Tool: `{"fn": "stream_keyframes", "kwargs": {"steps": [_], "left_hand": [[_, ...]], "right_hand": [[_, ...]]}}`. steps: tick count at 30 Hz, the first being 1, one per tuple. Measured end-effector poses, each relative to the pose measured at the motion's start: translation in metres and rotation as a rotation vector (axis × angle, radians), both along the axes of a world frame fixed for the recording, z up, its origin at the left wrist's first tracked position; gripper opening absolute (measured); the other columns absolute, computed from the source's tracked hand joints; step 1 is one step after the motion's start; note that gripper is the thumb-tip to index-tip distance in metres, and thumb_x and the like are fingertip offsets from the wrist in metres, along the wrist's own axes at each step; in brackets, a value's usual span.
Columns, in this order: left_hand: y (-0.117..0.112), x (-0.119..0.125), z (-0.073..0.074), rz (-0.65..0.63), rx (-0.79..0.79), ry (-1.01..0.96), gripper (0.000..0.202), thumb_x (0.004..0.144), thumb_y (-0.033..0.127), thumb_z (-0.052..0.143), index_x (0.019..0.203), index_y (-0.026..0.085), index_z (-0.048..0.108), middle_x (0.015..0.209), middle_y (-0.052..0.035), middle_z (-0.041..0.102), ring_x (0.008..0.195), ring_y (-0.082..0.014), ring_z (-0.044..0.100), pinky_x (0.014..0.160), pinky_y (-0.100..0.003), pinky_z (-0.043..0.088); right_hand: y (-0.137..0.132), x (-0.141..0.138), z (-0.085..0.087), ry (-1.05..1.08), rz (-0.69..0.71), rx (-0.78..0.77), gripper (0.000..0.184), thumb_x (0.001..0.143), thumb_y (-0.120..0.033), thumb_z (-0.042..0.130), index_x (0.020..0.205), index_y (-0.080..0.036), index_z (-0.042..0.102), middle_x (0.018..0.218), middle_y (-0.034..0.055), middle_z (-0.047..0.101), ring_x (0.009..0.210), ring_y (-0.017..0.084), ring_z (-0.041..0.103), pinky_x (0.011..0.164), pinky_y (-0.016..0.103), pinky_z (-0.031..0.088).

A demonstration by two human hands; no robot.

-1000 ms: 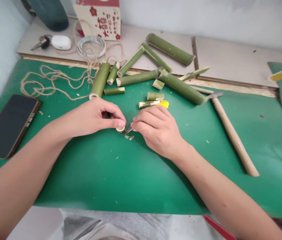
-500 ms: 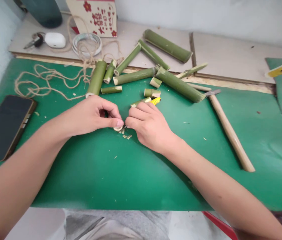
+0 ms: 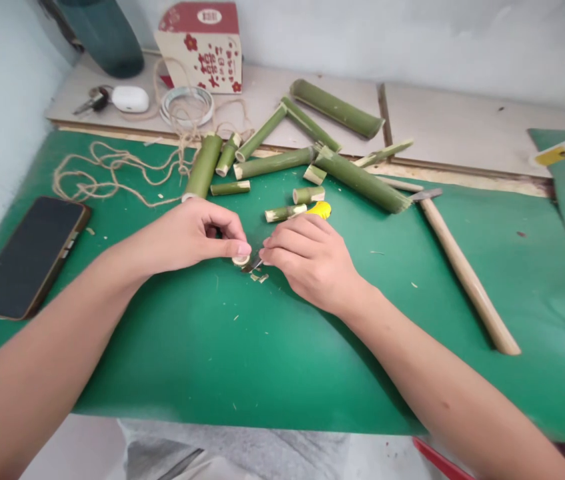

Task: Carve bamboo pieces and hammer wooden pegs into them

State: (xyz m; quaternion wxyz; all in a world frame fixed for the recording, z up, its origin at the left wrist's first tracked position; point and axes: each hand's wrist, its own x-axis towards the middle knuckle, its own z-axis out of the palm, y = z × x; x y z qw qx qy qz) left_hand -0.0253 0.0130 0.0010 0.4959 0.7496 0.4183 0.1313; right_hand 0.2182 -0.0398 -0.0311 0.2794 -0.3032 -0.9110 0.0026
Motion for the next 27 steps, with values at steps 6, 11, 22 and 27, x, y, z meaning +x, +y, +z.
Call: {"fn": "stream_keyframes", "kwargs": {"steps": [6, 11, 22, 27], "left_hand": [[0.003, -0.004, 0.0, -0.024, -0.021, -0.018, 0.027, 0.084, 0.044, 0.076, 0.076, 0.019, 0.078, 0.069, -0.0014, 0.073, 0.061, -0.0117, 0.061, 0.057, -0.022, 0.045], [0.003, -0.005, 0.001, -0.038, -0.062, -0.014, 0.022, 0.084, 0.042, 0.076, 0.079, 0.02, 0.08, 0.073, -0.0014, 0.075, 0.064, -0.0131, 0.063, 0.061, -0.023, 0.046], [0.004, 0.001, 0.003, -0.041, -0.093, 0.04, 0.021, 0.079, 0.04, 0.08, 0.076, 0.019, 0.08, 0.063, 0.0005, 0.068, 0.066, -0.0146, 0.064, 0.057, -0.023, 0.041], [0.005, 0.0, 0.005, -0.074, -0.05, -0.009, 0.021, 0.082, 0.038, 0.078, 0.074, 0.019, 0.08, 0.063, 0.0013, 0.071, 0.059, -0.0102, 0.06, 0.053, -0.02, 0.041]], "right_hand": [[0.0, 0.001, 0.002, 0.078, 0.007, 0.069, 0.016, 0.102, -0.014, 0.059, 0.098, -0.025, 0.07, 0.097, -0.0001, 0.076, 0.103, 0.016, 0.066, 0.09, 0.037, 0.05], [0.001, 0.004, 0.001, 0.08, 0.001, 0.035, 0.014, 0.102, -0.016, 0.059, 0.099, -0.025, 0.069, 0.099, -0.0001, 0.077, 0.1, 0.017, 0.068, 0.09, 0.037, 0.05], [0.005, -0.005, -0.004, -0.043, -0.067, -0.1, 0.034, 0.11, -0.024, 0.04, 0.091, -0.023, 0.068, 0.087, 0.0018, 0.062, 0.087, 0.018, 0.054, 0.077, 0.038, 0.037], [0.006, -0.006, -0.007, -0.04, -0.053, -0.079, 0.031, 0.109, -0.026, 0.042, 0.091, -0.023, 0.067, 0.087, 0.0022, 0.061, 0.087, 0.019, 0.053, 0.077, 0.038, 0.038]]}}
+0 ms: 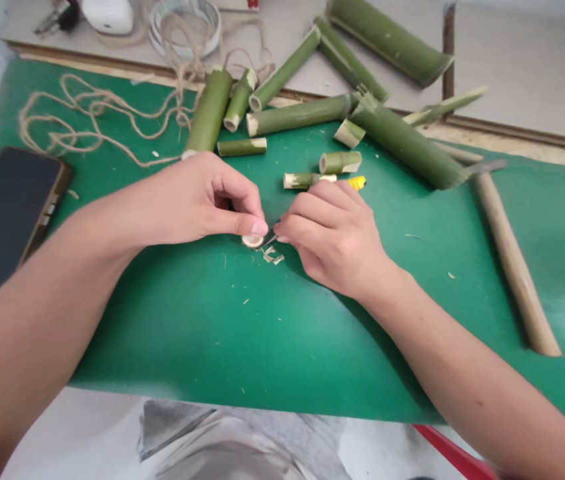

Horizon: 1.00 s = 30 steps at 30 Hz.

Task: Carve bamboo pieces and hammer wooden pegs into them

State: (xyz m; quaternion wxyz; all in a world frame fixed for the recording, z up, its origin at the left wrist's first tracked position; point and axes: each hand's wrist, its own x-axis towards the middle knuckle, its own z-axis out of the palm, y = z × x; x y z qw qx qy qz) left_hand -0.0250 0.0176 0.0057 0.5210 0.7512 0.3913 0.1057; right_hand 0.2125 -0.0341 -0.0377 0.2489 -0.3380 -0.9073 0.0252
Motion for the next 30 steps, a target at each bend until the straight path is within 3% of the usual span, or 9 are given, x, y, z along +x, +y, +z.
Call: {"fn": "stream_keyframes", "kwargs": {"steps": [5, 9, 18, 24, 30], "left_hand": [[-0.001, -0.004, -0.005, -0.029, 0.034, -0.058, 0.016, 0.086, 0.034, 0.076, 0.077, 0.022, 0.082, 0.065, 0.0017, 0.073, 0.057, -0.0101, 0.061, 0.053, -0.021, 0.042], [-0.002, -0.007, -0.009, -0.023, 0.041, -0.06, 0.015, 0.088, 0.035, 0.075, 0.081, 0.025, 0.083, 0.074, 0.0019, 0.077, 0.066, -0.013, 0.068, 0.06, -0.022, 0.048], [-0.004, -0.012, 0.004, -0.027, 0.013, 0.079, 0.025, 0.086, 0.036, 0.079, 0.101, 0.018, 0.083, 0.092, -0.0035, 0.082, 0.087, -0.0185, 0.074, 0.083, -0.025, 0.055], [-0.002, -0.012, -0.003, -0.002, -0.011, 0.027, 0.022, 0.08, 0.039, 0.082, 0.096, 0.024, 0.085, 0.09, -0.0029, 0.082, 0.087, -0.0206, 0.076, 0.08, -0.025, 0.057], [-0.002, -0.01, -0.003, -0.003, -0.013, -0.001, 0.019, 0.081, 0.039, 0.078, 0.092, 0.025, 0.085, 0.089, -0.0003, 0.081, 0.081, -0.0168, 0.074, 0.076, -0.023, 0.055]], "right_hand": [[-0.002, 0.006, 0.0, 0.081, 0.024, 0.073, 0.015, 0.103, -0.019, 0.054, 0.095, -0.025, 0.066, 0.09, 0.0016, 0.068, 0.089, 0.02, 0.058, 0.078, 0.037, 0.043], [-0.003, 0.007, 0.0, 0.117, 0.043, 0.06, 0.014, 0.101, -0.017, 0.055, 0.097, -0.026, 0.064, 0.095, 0.0012, 0.071, 0.096, 0.021, 0.062, 0.083, 0.038, 0.045], [-0.005, 0.008, 0.003, 0.031, 0.042, 0.012, 0.016, 0.106, -0.025, 0.051, 0.1, -0.022, 0.066, 0.103, 0.0036, 0.072, 0.098, 0.022, 0.061, 0.084, 0.038, 0.043], [-0.002, 0.007, 0.003, 0.023, 0.08, -0.002, 0.019, 0.106, -0.025, 0.051, 0.105, -0.021, 0.069, 0.104, 0.0053, 0.071, 0.098, 0.022, 0.059, 0.082, 0.038, 0.041], [0.001, 0.003, 0.005, 0.058, 0.096, -0.004, 0.014, 0.103, -0.021, 0.056, 0.102, -0.022, 0.07, 0.1, 0.0042, 0.073, 0.093, 0.021, 0.061, 0.08, 0.038, 0.041]]}}
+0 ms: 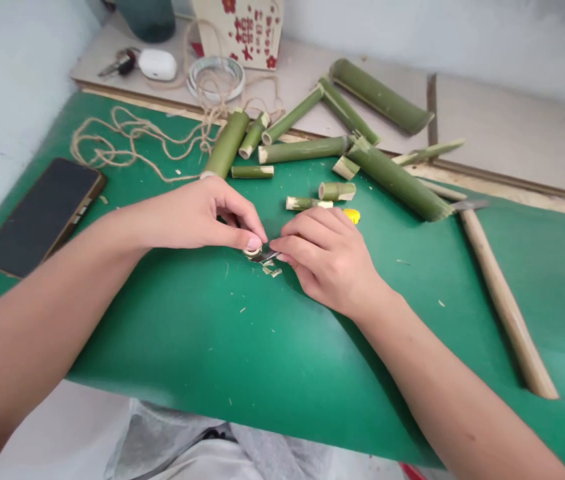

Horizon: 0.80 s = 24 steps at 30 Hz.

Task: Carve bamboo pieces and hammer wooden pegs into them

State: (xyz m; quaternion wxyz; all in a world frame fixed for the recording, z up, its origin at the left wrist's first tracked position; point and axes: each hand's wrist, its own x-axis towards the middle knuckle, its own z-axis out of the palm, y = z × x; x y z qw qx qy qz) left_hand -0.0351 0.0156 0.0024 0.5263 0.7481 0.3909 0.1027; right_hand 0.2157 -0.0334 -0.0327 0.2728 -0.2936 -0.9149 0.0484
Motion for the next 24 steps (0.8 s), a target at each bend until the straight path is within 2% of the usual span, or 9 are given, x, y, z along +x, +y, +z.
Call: {"fn": "stream_keyframes", "kwargs": {"steps": [4, 9, 12, 17, 20, 24], "left_hand": [[0.001, 0.0, 0.0, -0.025, -0.013, -0.026, 0.018, 0.081, 0.039, 0.077, 0.091, 0.026, 0.085, 0.087, 0.0022, 0.081, 0.079, -0.0148, 0.073, 0.077, -0.022, 0.054], [0.004, -0.003, -0.003, -0.056, -0.028, -0.082, 0.018, 0.083, 0.034, 0.076, 0.093, 0.022, 0.084, 0.084, -0.001, 0.081, 0.075, -0.0134, 0.072, 0.07, -0.021, 0.051], [0.006, -0.004, -0.006, -0.066, -0.041, -0.12, 0.018, 0.083, 0.03, 0.076, 0.094, 0.018, 0.084, 0.082, -0.0034, 0.081, 0.073, -0.0133, 0.072, 0.067, -0.02, 0.051], [0.006, -0.004, -0.005, -0.067, -0.046, -0.134, 0.016, 0.083, 0.03, 0.077, 0.092, 0.019, 0.084, 0.081, -0.0033, 0.081, 0.072, -0.0131, 0.072, 0.066, -0.021, 0.05], [0.006, -0.003, -0.004, -0.052, -0.047, -0.117, 0.017, 0.083, 0.032, 0.077, 0.091, 0.019, 0.083, 0.079, -0.0031, 0.08, 0.071, -0.0138, 0.071, 0.065, -0.022, 0.05], [0.008, -0.002, -0.006, -0.058, -0.049, -0.119, 0.018, 0.083, 0.033, 0.076, 0.091, 0.017, 0.082, 0.08, -0.0036, 0.08, 0.072, -0.0141, 0.071, 0.066, -0.023, 0.051]], "right_hand": [[0.0, 0.0, 0.001, 0.038, 0.004, -0.015, 0.009, 0.099, -0.019, 0.062, 0.103, -0.021, 0.07, 0.098, 0.0044, 0.074, 0.092, 0.021, 0.062, 0.082, 0.038, 0.045], [0.001, -0.002, 0.002, 0.021, 0.044, -0.043, 0.005, 0.095, -0.025, 0.072, 0.1, -0.023, 0.071, 0.098, 0.0043, 0.076, 0.093, 0.021, 0.064, 0.084, 0.039, 0.049], [0.0, -0.005, 0.003, 0.023, 0.051, 0.005, 0.004, 0.096, -0.019, 0.071, 0.097, -0.023, 0.07, 0.096, 0.004, 0.077, 0.092, 0.021, 0.064, 0.083, 0.038, 0.05], [-0.001, -0.006, 0.004, 0.072, 0.005, 0.103, 0.01, 0.095, -0.015, 0.07, 0.103, -0.021, 0.069, 0.094, 0.0058, 0.076, 0.091, 0.021, 0.066, 0.079, 0.036, 0.052], [-0.002, -0.008, 0.005, 0.018, 0.028, 0.118, 0.015, 0.096, -0.01, 0.064, 0.106, -0.021, 0.068, 0.095, 0.0052, 0.076, 0.091, 0.02, 0.066, 0.079, 0.036, 0.052], [-0.004, -0.013, 0.006, -0.046, 0.017, 0.132, 0.014, 0.099, -0.01, 0.057, 0.102, -0.02, 0.067, 0.094, 0.0049, 0.076, 0.091, 0.02, 0.064, 0.079, 0.036, 0.05]]}}
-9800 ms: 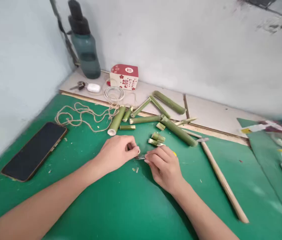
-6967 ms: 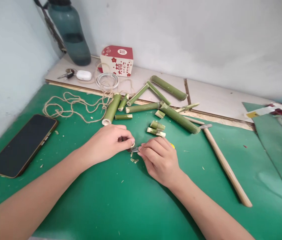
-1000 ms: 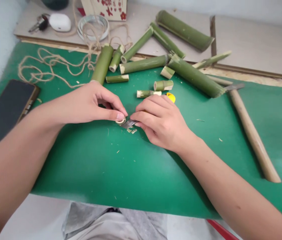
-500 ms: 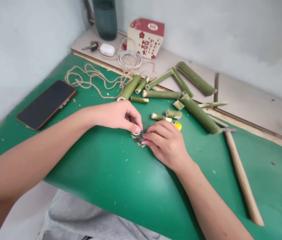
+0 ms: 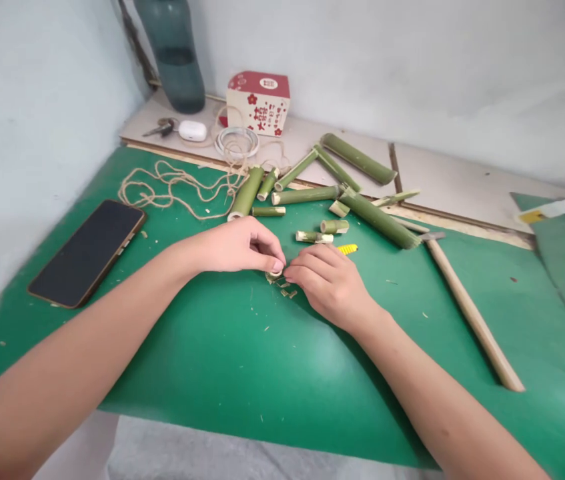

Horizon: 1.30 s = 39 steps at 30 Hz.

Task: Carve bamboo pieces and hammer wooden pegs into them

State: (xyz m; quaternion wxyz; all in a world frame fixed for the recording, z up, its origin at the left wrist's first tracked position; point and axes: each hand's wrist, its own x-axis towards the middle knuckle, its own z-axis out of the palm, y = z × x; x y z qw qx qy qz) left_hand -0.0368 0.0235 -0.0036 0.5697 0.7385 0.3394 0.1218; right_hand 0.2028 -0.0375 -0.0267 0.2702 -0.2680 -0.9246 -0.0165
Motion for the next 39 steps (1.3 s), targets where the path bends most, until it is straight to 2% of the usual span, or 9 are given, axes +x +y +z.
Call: {"fn": "stream_keyframes", "kwargs": {"steps": [5, 15, 19, 24, 33, 39], "left_hand": [[0.002, 0.001, -0.004, -0.015, -0.043, -0.017, 0.021, 0.084, 0.036, 0.074, 0.091, 0.017, 0.081, 0.082, -0.0044, 0.08, 0.075, -0.0154, 0.071, 0.068, -0.024, 0.051], [0.0, 0.006, -0.003, 0.049, 0.045, -0.009, 0.012, 0.079, 0.03, 0.076, 0.082, 0.019, 0.081, 0.074, 0.0005, 0.077, 0.066, -0.0123, 0.066, 0.064, -0.024, 0.046], [0.001, 0.005, -0.004, 0.068, 0.022, -0.037, 0.01, 0.075, 0.027, 0.078, 0.079, 0.019, 0.081, 0.071, 0.0007, 0.076, 0.065, -0.0128, 0.065, 0.066, -0.026, 0.047], [-0.002, 0.004, -0.001, 0.055, 0.043, -0.021, 0.007, 0.074, 0.026, 0.078, 0.076, 0.019, 0.081, 0.071, 0.0013, 0.076, 0.065, -0.0124, 0.065, 0.066, -0.025, 0.046], [0.001, 0.003, -0.008, 0.097, 0.039, -0.068, 0.009, 0.075, 0.026, 0.077, 0.079, 0.018, 0.08, 0.073, 0.0002, 0.076, 0.068, -0.0132, 0.066, 0.066, -0.025, 0.046], [-0.002, 0.005, -0.007, 0.118, 0.044, -0.047, 0.007, 0.073, 0.024, 0.077, 0.077, 0.019, 0.08, 0.072, 0.0001, 0.076, 0.066, -0.0136, 0.065, 0.067, -0.027, 0.046]], "right_hand": [[-0.002, 0.0, 0.002, 0.009, -0.037, 0.068, 0.013, 0.098, -0.008, 0.059, 0.097, -0.019, 0.065, 0.093, 0.0049, 0.076, 0.091, 0.021, 0.063, 0.078, 0.035, 0.05], [-0.004, 0.0, -0.004, 0.051, -0.062, 0.084, 0.019, 0.096, -0.005, 0.057, 0.094, -0.024, 0.059, 0.089, 0.0008, 0.076, 0.089, 0.019, 0.067, 0.077, 0.035, 0.049], [-0.002, -0.005, -0.006, 0.078, -0.076, 0.062, 0.02, 0.095, -0.004, 0.057, 0.094, -0.024, 0.059, 0.086, 0.0023, 0.074, 0.087, 0.019, 0.065, 0.076, 0.035, 0.048], [-0.005, -0.009, -0.005, -0.041, -0.081, 0.033, 0.02, 0.097, -0.006, 0.053, 0.091, -0.023, 0.06, 0.082, 0.0021, 0.071, 0.078, 0.018, 0.059, 0.071, 0.033, 0.045], [-0.006, -0.005, -0.006, 0.082, -0.072, 0.08, 0.024, 0.091, -0.001, 0.06, 0.099, -0.024, 0.059, 0.09, 0.0025, 0.074, 0.087, 0.02, 0.066, 0.077, 0.035, 0.052], [-0.005, -0.009, -0.007, 0.069, -0.088, 0.03, 0.02, 0.095, -0.006, 0.055, 0.093, -0.024, 0.06, 0.085, 0.0032, 0.071, 0.082, 0.02, 0.062, 0.072, 0.034, 0.049]]}}
